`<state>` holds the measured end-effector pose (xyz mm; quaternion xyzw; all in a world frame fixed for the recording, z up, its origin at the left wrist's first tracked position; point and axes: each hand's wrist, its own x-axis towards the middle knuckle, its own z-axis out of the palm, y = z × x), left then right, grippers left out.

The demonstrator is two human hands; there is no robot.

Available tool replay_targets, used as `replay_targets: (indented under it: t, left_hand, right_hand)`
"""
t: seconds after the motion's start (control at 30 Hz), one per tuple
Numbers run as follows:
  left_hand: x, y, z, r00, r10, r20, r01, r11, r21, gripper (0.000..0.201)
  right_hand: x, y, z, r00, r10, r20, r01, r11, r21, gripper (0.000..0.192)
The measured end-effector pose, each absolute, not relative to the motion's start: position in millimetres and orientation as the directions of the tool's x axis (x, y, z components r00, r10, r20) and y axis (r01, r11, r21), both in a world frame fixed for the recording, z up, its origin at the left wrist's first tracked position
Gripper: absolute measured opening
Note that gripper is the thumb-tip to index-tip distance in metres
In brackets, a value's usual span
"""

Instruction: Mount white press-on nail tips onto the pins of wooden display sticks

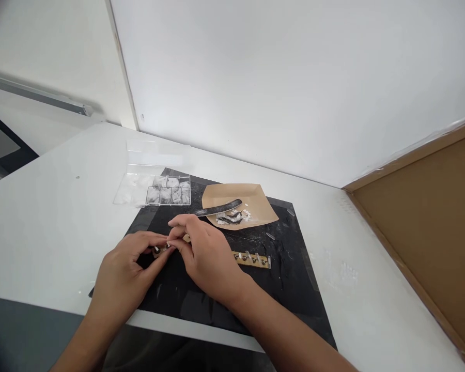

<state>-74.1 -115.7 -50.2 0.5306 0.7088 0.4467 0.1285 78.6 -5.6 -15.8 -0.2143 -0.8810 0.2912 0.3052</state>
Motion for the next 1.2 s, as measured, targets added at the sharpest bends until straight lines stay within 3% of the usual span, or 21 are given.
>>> replay_targets:
  t: [0.4, 0.83, 1.2]
  left_hand:
    - [-73.1, -116.1, -51.3, -0.383, 0.865, 0.323, 0.676, 0.024, 0.737, 0.008]
    - [-71.9, -116.1, -51.1, -0.388, 0.859, 0.335, 0.693, 0.032, 0.72, 0.005]
    - [-72.3, -115.5, -49.5, -0.389, 0.864, 0.32, 0.686, 0.041, 0.726, 0.01]
  right_hand:
    - [80.2, -4.3, -20.4, -0.765, 0.502, 0.403, 0.175, 0.764, -0.62, 0.029]
    - [82.8, -3.4, -14.6, -0.795, 0.515, 0.32, 0.211, 0.73, -0.65, 0.026]
    - [81.3, -2.0, -12.6, -0.788, 0.515, 0.338, 0.221, 0.748, -0.626, 0.023]
